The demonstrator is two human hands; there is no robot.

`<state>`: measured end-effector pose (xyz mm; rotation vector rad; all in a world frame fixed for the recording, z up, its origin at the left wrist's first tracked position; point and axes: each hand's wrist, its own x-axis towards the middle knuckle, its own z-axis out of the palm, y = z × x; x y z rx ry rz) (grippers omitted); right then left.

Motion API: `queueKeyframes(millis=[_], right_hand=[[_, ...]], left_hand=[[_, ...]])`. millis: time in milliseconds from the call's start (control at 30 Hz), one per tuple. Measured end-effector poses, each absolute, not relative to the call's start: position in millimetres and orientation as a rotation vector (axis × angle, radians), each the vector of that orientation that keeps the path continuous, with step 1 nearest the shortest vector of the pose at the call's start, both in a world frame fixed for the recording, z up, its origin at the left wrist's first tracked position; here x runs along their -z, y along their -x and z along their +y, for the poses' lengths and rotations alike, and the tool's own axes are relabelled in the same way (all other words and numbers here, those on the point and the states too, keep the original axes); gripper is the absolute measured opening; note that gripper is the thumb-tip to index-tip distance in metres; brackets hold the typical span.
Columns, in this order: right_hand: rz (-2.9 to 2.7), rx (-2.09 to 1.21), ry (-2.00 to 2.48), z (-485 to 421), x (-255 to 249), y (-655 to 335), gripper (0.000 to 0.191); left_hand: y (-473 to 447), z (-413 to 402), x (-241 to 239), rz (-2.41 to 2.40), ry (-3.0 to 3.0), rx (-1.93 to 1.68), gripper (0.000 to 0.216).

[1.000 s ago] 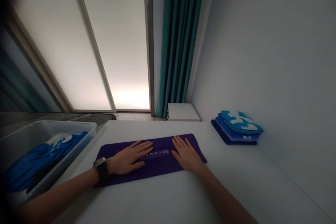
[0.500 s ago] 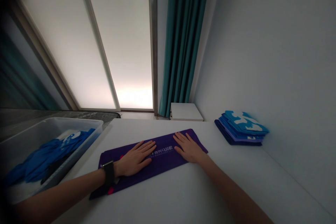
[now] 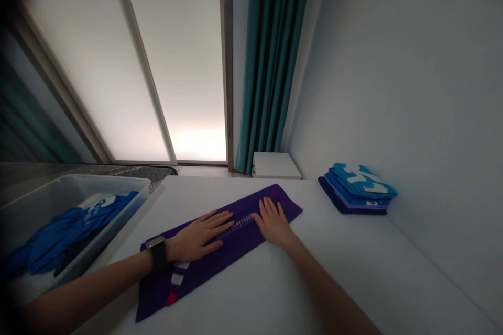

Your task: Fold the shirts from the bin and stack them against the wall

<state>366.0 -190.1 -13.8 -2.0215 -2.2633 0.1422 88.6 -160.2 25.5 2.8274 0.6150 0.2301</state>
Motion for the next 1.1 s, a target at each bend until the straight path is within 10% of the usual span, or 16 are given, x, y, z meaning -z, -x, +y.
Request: queueKeyframes(millis=[1100], right_hand=[[-2.581,-0.140,1.584,-122,-4,-336,0.066]], left_hand=[[-123,-223,-1,1.169,-2.720,-0.358,0.056]])
